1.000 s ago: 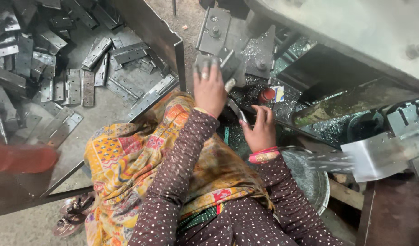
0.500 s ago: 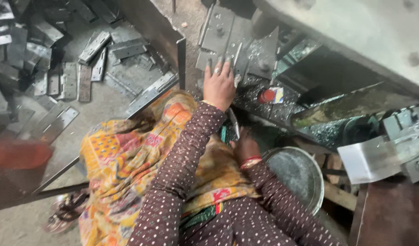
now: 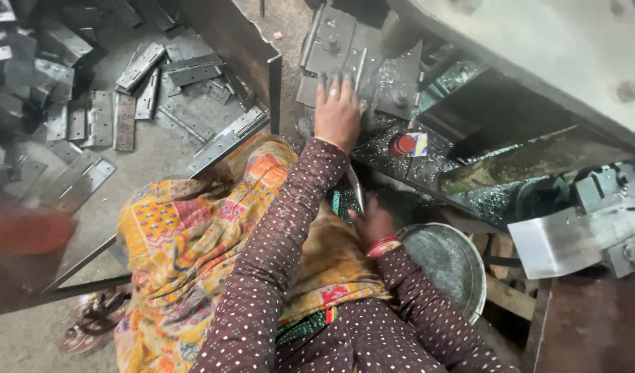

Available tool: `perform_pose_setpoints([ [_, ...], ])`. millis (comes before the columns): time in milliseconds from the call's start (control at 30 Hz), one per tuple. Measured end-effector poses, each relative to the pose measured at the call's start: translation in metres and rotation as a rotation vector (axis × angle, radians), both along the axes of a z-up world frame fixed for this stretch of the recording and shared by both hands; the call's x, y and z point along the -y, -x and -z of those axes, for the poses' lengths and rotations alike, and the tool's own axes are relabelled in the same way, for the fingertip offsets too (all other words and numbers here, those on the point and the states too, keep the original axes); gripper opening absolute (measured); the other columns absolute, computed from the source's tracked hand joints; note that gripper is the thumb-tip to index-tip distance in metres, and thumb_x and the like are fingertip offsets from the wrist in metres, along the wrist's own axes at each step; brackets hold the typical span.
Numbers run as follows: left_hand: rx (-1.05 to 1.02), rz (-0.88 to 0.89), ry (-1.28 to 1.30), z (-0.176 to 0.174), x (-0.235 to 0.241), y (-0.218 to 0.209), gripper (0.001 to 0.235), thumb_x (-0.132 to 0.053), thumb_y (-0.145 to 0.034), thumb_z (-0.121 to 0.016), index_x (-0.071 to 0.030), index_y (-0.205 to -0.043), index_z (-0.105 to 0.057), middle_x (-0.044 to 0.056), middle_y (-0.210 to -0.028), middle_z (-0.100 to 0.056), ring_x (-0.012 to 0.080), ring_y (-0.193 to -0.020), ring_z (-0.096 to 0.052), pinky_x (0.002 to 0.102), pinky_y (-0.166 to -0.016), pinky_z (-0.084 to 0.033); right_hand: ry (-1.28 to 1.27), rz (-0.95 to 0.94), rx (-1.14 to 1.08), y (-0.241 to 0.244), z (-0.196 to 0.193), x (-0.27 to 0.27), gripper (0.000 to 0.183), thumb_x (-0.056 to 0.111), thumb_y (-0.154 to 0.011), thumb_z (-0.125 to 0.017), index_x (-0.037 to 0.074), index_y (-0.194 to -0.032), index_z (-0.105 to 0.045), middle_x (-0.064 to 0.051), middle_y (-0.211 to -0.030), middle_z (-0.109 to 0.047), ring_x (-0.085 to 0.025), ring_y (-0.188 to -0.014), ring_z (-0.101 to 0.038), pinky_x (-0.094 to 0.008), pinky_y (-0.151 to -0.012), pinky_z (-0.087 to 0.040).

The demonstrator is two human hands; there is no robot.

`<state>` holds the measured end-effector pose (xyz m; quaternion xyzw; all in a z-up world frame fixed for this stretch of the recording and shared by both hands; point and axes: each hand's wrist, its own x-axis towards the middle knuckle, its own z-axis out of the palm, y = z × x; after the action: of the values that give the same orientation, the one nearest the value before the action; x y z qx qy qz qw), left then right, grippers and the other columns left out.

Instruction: The person picks up metal brackets from a bin and places them into a press machine, using a lever to operate the mechanism.

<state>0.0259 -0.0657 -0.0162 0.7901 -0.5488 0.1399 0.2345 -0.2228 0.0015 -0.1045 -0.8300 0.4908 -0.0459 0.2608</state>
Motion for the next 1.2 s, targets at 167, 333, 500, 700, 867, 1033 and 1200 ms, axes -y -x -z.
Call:
perform_pose_setpoints([
  [167, 0.025, 0.024, 0.027, -0.002, -0.012, -0.002, 0.036, -0.016, -0.094, -0.052, -0.002, -0.122, -0.070, 0.017, -0.136, -0.060, 0.0338, -0.135, -0.052, 0.059, -0.119, -0.029, -0.021, -0.135, -0.213, -0.021, -0.038, 0.024, 0.074, 0.051, -0.082, -0.079, -0.002, -0.120, -0.047, -0.030, -0.085, -0.070, -0.050, -0.082, -0.069, -0.057, -0.069, -0.055],
  [333, -0.032, 0.051, -0.060, -0.006, 0.021, -0.006, 0.027, -0.018, -0.098, -0.056, -0.003, -0.113, -0.073, 0.015, -0.139, -0.061, 0.0324, -0.139, -0.051, 0.059, -0.123, -0.028, 0.128, -0.210, -0.227, -0.022, -0.052, 0.056, 0.070, 0.056, -0.078, -0.083, 0.002, -0.110, -0.052, -0.029, -0.088, -0.070, -0.049, -0.083, -0.069, -0.056, -0.071, -0.056],
  [500, -0.015, 0.071, -0.003, -0.010, 0.015, -0.006, 0.035, -0.022, -0.092, -0.057, 0.000, -0.114, -0.073, 0.018, -0.135, -0.061, 0.0342, -0.135, -0.051, 0.059, -0.118, -0.025, 0.034, 0.002, -0.126, -0.005, 0.002, -0.005, 0.075, 0.050, -0.082, -0.077, 0.003, -0.134, -0.048, -0.031, -0.091, -0.071, -0.051, -0.085, -0.069, -0.057, -0.071, -0.055],
  [700, 0.056, 0.073, -0.046, -0.006, 0.020, -0.025, 0.032, -0.017, -0.095, -0.056, -0.004, -0.119, -0.072, 0.017, -0.139, -0.060, 0.0344, -0.139, -0.049, 0.063, -0.122, -0.019, -0.005, -0.154, -0.228, -0.021, -0.041, 0.045, 0.083, 0.058, -0.078, -0.080, -0.003, -0.125, -0.049, -0.032, -0.096, -0.070, -0.050, -0.089, -0.069, -0.054, -0.074, -0.056],
  [867, -0.054, 0.046, -0.071, 0.005, 0.056, -0.035, 0.035, -0.020, -0.096, -0.053, -0.004, -0.121, -0.072, 0.012, -0.144, -0.057, 0.0310, -0.142, -0.045, 0.062, -0.122, -0.014, 0.050, -0.163, -0.209, -0.012, -0.036, 0.052, 0.080, 0.062, -0.078, -0.079, -0.002, -0.118, -0.053, -0.030, -0.094, -0.071, -0.049, -0.088, -0.069, -0.054, -0.074, -0.056],
  [1033, -0.066, 0.086, -0.015, 0.015, 0.065, -0.042, 0.032, -0.021, -0.088, -0.057, -0.008, -0.110, -0.076, 0.013, -0.139, -0.059, 0.0307, -0.137, -0.049, 0.063, -0.116, -0.021, 0.137, -0.049, -0.038, 0.008, 0.027, -0.001, 0.075, 0.055, -0.089, -0.071, 0.000, -0.136, -0.055, -0.030, -0.092, -0.071, -0.050, -0.084, -0.070, -0.054, -0.073, -0.056],
  [1200, -0.257, 0.156, -0.024, -0.015, 0.004, -0.051, 0.017, -0.030, -0.087, -0.065, -0.014, -0.086, -0.070, 0.009, -0.099, -0.069, 0.0265, -0.096, -0.069, 0.049, -0.090, -0.054, 0.085, -0.158, -0.061, 0.016, 0.003, 0.027, 0.094, 0.064, -0.083, -0.078, -0.011, -0.132, -0.049, -0.035, -0.098, -0.068, -0.052, -0.089, -0.069, -0.055, -0.072, -0.056],
])
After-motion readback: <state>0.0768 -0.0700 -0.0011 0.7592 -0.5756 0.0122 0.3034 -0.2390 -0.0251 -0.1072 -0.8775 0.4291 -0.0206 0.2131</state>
